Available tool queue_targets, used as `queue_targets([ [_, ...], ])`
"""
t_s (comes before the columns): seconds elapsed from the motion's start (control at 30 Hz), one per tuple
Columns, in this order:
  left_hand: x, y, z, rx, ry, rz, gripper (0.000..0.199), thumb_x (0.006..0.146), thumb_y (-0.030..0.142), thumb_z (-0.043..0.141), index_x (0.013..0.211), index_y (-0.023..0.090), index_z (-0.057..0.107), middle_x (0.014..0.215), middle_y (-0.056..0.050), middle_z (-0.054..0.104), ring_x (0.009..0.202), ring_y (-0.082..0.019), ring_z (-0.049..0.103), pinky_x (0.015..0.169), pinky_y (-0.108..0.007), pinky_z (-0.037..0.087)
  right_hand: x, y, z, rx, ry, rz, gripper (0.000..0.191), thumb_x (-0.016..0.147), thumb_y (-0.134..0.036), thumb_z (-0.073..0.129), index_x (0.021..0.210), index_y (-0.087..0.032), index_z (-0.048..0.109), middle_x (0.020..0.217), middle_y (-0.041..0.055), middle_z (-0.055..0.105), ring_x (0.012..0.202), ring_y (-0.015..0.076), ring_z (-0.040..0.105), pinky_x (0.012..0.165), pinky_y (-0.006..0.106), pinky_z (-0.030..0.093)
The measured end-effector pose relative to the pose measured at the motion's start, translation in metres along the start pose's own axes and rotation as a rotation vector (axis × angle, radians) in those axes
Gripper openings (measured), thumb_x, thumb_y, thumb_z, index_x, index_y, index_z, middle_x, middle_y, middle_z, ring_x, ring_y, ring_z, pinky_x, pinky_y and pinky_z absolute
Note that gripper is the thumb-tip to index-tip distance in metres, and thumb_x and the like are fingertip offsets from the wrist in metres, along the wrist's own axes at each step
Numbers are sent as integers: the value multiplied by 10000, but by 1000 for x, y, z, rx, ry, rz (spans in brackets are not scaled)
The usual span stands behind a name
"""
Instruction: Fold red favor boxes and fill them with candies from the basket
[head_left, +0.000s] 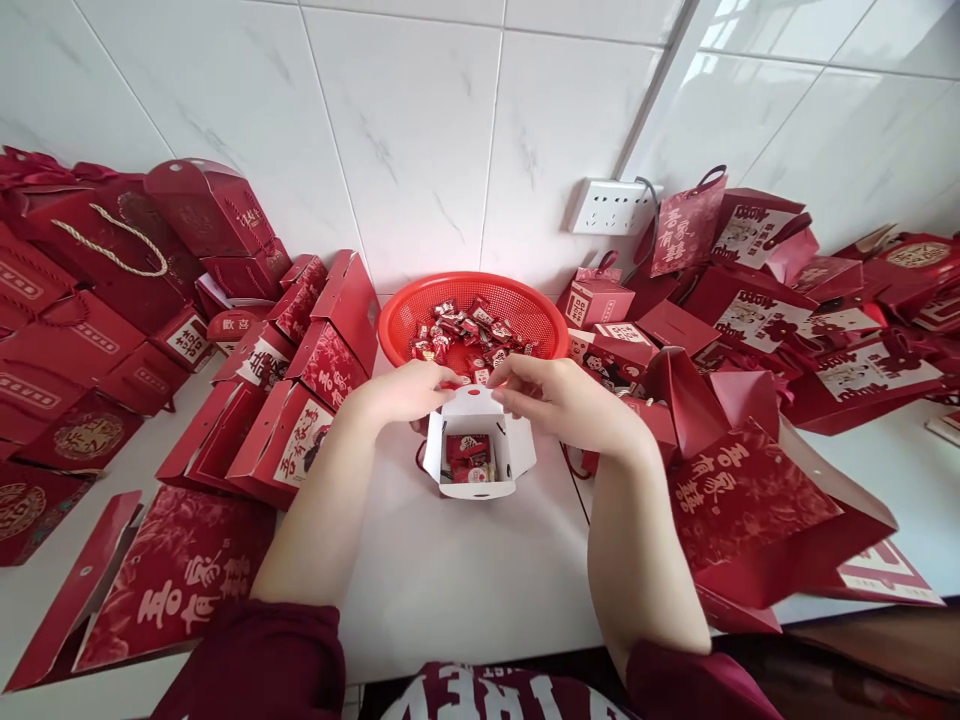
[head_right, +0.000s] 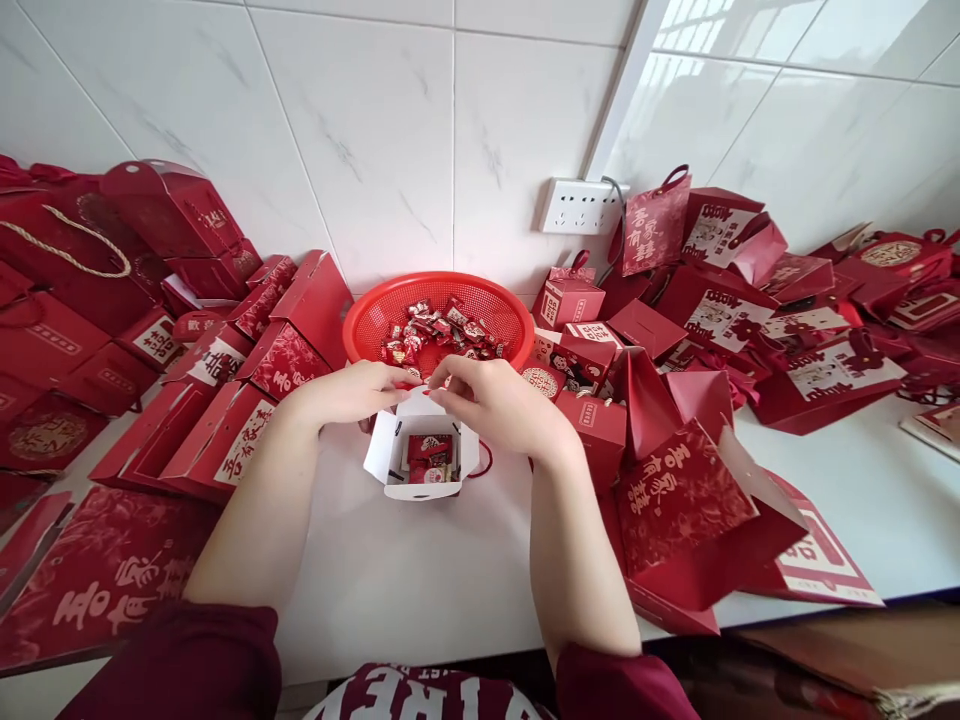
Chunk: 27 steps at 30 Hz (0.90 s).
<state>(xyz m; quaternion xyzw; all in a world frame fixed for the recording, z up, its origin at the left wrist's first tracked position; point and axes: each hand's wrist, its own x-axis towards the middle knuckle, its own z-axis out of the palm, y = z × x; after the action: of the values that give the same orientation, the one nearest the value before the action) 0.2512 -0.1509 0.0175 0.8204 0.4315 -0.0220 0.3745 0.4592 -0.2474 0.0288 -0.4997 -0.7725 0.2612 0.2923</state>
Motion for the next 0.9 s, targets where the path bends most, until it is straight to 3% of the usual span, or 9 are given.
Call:
queue_targets([
  [0.13,-10,5,3,-143,26,-24,404,855,364,517,1230,248,616,973,-47,705,675,-170,662,575,-250,519,-13,15,25,58,305,-72,153,960,-207,449,981,-192,600,937,19,656,840,144,596,757,267,442],
  [0.3,-24,5,16,-323,96,5,403,857,286,479,1248,251,572,945,-41,680,663,-162,662,566,-281,558,-36,55,63,397,493,-57,163,960,-209,440,1044,-196,579,1115,81,611,1039,192,590,927,354,463],
  [0.4,-27,-4,30,-446,110,67,408,851,268,497,1255,229,540,1047,-62,657,746,-159,660,620,-285,561,-45,72,78,686,667,-80,138,942,-261,503,1070,-218,530,1371,116,463,1204,232,532,991,420,466],
  [0.47,-27,-14,41,-414,191,147,418,843,288,557,1256,225,540,1051,-55,645,784,-146,631,684,-278,543,-48,77,83,772,713,-126,185,933,-290,535,1107,-243,494,1476,107,354,1291,253,470,1024,457,452],
  [0.57,-25,-33,60,-288,379,235,497,810,300,642,1291,249,527,1025,-27,632,776,-121,567,747,-262,494,-54,76,88,718,627,-155,269,940,-342,537,1187,-257,470,1434,110,428,1299,253,469,1086,486,387],
  [0.63,-23,-45,74,-258,483,235,497,807,302,654,1286,254,530,1030,-23,622,814,-132,552,745,-254,472,-58,73,89,638,496,-170,354,943,-406,529,1252,-249,460,1383,120,492,1295,259,474,1107,486,359],
  [0.7,-21,-53,87,-274,544,233,430,819,299,645,1236,241,555,1075,-30,611,916,-156,555,778,-259,465,-61,70,88,567,348,-203,500,928,-483,533,1348,-239,412,1433,129,454,1336,272,426,1121,483,341],
  [0.8,-18,-58,103,-408,538,230,336,862,301,598,1187,228,553,1135,-40,598,971,-171,574,822,-282,480,-63,68,85,399,183,-242,764,861,-559,606,1472,-234,284,1534,124,324,1398,291,330,1174,507,228],
  [0.9,-16,-59,111,-525,509,293,315,910,297,536,1220,243,537,1194,-48,582,1028,-180,580,876,-305,483,-61,70,85,216,103,-226,783,856,-491,653,1491,-246,264,1471,108,436,1385,282,354,1190,535,138],
])
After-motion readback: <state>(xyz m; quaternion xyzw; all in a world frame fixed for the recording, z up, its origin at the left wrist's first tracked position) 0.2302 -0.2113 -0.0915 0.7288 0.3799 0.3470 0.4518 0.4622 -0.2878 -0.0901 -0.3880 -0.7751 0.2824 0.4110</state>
